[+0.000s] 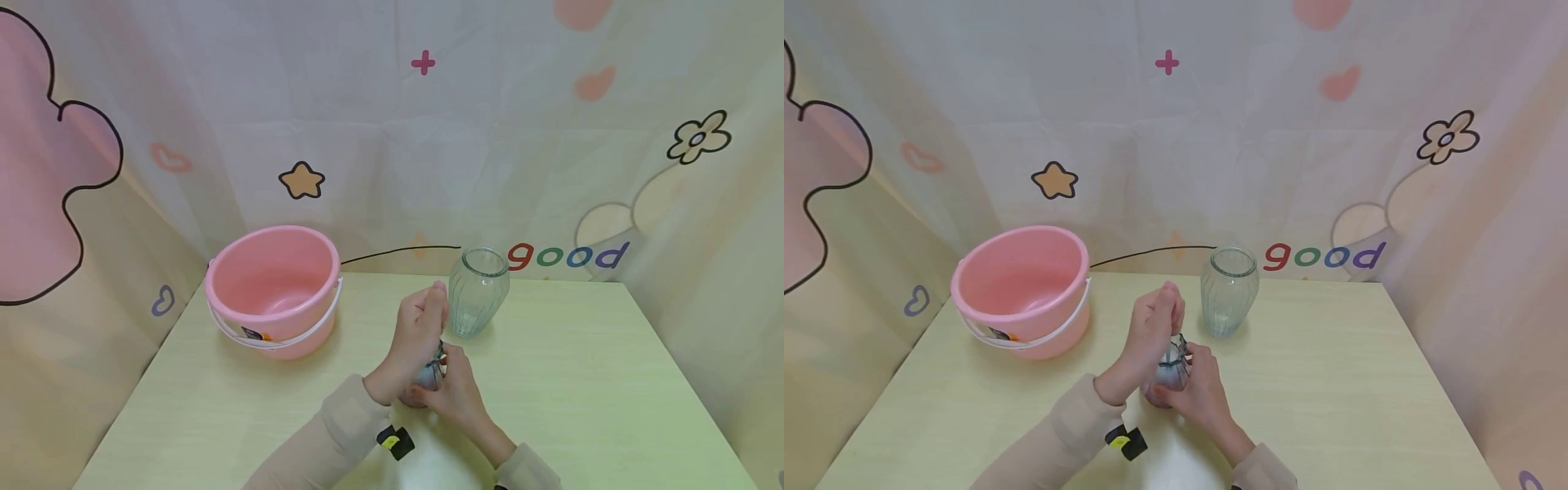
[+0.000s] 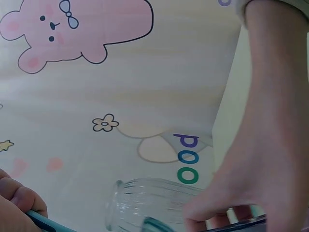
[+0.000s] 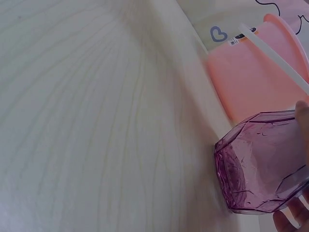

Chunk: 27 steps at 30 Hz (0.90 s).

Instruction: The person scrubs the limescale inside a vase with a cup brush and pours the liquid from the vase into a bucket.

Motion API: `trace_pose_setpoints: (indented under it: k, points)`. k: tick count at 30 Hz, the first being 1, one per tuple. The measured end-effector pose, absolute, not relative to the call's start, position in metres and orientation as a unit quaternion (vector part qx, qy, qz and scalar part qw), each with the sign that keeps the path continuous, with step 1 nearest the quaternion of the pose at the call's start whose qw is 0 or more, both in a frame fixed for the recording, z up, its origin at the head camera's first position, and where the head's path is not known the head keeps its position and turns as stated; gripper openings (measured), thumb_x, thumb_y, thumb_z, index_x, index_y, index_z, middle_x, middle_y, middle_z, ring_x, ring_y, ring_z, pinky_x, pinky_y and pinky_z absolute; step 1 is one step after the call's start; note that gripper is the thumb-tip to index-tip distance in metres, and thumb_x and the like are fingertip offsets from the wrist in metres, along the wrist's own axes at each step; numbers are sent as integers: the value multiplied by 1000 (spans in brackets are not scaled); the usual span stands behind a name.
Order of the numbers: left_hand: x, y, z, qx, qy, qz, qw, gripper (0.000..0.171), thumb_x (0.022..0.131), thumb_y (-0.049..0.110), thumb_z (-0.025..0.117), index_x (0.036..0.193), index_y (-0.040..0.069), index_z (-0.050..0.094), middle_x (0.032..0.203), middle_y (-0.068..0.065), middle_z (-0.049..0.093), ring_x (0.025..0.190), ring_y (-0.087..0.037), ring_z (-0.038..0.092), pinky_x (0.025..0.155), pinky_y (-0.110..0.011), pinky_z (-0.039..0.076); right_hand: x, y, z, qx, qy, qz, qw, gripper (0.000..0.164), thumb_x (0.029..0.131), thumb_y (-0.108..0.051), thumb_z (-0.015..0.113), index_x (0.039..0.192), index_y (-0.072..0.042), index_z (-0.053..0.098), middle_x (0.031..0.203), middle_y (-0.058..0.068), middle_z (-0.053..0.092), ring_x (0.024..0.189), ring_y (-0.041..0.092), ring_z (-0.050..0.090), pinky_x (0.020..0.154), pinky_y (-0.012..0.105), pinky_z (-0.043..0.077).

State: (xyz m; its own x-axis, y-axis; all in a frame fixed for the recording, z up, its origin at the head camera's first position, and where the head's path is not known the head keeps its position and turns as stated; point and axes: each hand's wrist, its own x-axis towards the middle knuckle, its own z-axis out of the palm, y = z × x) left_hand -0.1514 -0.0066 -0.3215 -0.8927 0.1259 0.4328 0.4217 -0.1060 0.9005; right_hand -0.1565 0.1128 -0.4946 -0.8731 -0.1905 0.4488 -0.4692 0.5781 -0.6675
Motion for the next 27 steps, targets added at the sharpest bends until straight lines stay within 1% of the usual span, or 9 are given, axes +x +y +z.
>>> trace_pose_setpoints:
  k: [7, 12, 14, 20, 24, 27]
  points:
    - [-154, -10, -315, -224, -646, -721, 114, 42, 97, 14, 34, 56, 7, 34, 49, 3, 30, 43, -14, 28, 43, -24, 23, -155, 110, -494, 162, -881, 419, 152, 79, 58, -30, 83, 119, -7, 40, 101, 4, 46, 88, 17, 43, 73, 36, 42]
    - [-165, -8, -331, -223, -643, -725, 110, 44, 98, 19, 34, 56, 8, 35, 49, 0, 30, 43, -15, 27, 42, -25, 22, -154, 108, -494, 150, -882, 421, 150, 78, 58, -30, 83, 118, -7, 40, 103, 4, 46, 89, 17, 43, 74, 36, 42]
    - [-167, -8, -335, -221, -643, -726, 105, 44, 98, 20, 33, 56, 8, 35, 50, -1, 29, 43, -16, 27, 42, -26, 22, -154, 107, -494, 148, -882, 421, 153, 78, 58, -31, 83, 118, -7, 40, 103, 4, 46, 90, 17, 43, 74, 37, 42]
    - [-155, -11, -327, -215, -645, -728, 88, 44, 98, 16, 32, 56, 6, 34, 50, 1, 29, 44, -14, 26, 42, -25, 22, -152, 107, -495, 157, -879, 416, 172, 78, 58, -33, 82, 118, -7, 41, 104, 5, 46, 91, 18, 43, 75, 37, 41]
    - [-156, -12, -335, -211, -646, -730, 75, 45, 99, 19, 32, 56, 6, 33, 50, 2, 29, 43, -14, 26, 42, -25, 22, -153, 106, -496, 159, -879, 413, 179, 78, 57, -31, 82, 118, -6, 40, 103, 6, 47, 90, 18, 43, 74, 37, 42]
    - [-157, -12, -340, -209, -646, -731, 66, 45, 99, 19, 32, 56, 5, 33, 50, 2, 30, 43, -14, 26, 43, -24, 22, -153, 106, -497, 162, -880, 406, 187, 80, 57, -32, 82, 120, -5, 40, 102, 7, 47, 90, 18, 44, 74, 37, 43]
